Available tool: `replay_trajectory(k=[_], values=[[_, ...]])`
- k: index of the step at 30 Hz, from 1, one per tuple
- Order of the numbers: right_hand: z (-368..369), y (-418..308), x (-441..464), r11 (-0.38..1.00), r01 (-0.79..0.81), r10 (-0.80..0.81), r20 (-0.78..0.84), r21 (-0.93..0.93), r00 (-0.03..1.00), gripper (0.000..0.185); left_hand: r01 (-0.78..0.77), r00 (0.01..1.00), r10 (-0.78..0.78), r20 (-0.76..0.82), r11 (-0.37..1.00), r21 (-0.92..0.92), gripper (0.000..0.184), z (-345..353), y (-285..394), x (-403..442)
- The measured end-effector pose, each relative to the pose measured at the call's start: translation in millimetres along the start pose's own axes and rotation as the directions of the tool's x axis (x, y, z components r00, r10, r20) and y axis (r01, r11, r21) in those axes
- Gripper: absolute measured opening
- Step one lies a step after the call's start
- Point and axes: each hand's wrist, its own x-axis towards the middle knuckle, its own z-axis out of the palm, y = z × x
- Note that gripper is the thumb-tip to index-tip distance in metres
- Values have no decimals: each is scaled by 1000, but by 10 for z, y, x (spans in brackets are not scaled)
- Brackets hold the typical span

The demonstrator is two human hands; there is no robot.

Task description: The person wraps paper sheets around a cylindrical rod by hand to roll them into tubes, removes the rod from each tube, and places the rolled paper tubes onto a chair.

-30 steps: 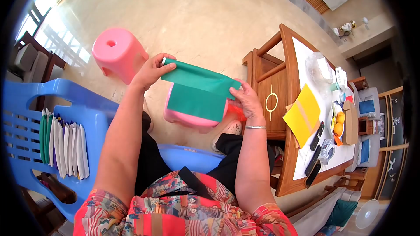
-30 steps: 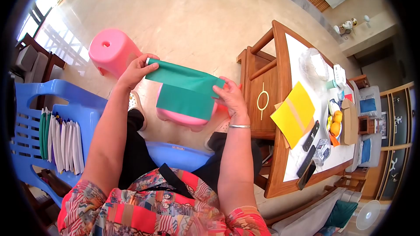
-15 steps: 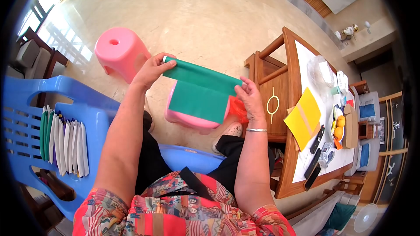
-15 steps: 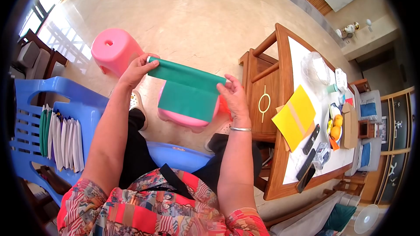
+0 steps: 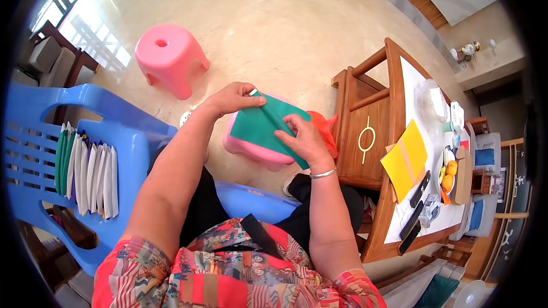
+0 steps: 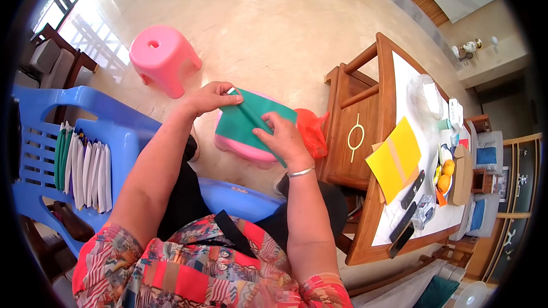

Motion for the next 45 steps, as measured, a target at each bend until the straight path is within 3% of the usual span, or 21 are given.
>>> replay_trajectory(k=[3, 6, 12, 15, 18, 21, 24, 27, 28, 30, 33, 36, 39, 43, 45], values=[[106, 181, 60, 951, -52, 16, 119, 305, 993, 43, -47, 999, 47, 0, 998, -35, 36, -11, -2, -18], [127, 223, 63, 909, -41, -7, 112, 415, 994, 40, -125, 992, 127, 14, 987, -101, 41, -4, 29, -51], [120, 61, 5, 773, -264, 151, 238, 577, 959, 43, -111, 993, 115, 23, 984, -137, 36, -7, 47, -61], [197, 52, 15, 892, -143, 99, 123, 428, 987, 42, -97, 995, 98, 12, 990, -99, 35, 18, 72, -62], [248, 43, 26, 989, 103, -96, -72, 109, 993, 37, -86, 996, 86, -6, 993, -75, 33, 67, 63, -24], [353, 56, 33, 979, 186, -201, -241, -84, 950, 37, -79, 997, 78, -17, 997, -28, 35, 120, 39, 2], [342, 28, 3, 986, 154, -164, -220, -60, 962, 37, -21, 999, 15, -46, 993, -119, 39, 159, 52, -1], [344, 105, 58, 951, 217, -191, -134, 220, 972, 35, 15, 1000, -8, 23, 941, -339, 42, 150, 160, -9], [288, 56, 29, 922, 67, -64, -20, 382, 998, 35, 25, 998, 1, 61, 908, -419, 42, 142, 179, -15], [162, -80, -56, 747, -268, 131, 261, 609, 956, 34, -44, 998, 57, 27, 938, -344, 40, 185, 192, -43], [197, -146, -92, 749, -226, 125, 201, 623, 971, 38, -108, 994, 112, -1, 952, -285, 38, 187, 164, -36], [177, -274, -144, 913, -192, 171, 90, 360, 981, 43, -120, 993, 116, -32, 956, -267, 37, 227, 89, -7], [287, -200, -126, 983, 130, -158, -232, -130, 960, 46, -79, 995, 63, -81, 973, -217, 37, 302, 86, 6], [201, -387, -200, 978, -22, -17, -184, -207, 983, 42, -114, 981, 81, -177, 976, -184, 36, 408, 71, -5], [81, -447, -220, 954, -66, 27, -137, -292, 990, 42, -78, 990, 52, -130, 977, -196, 39, 421, 56, -29]])
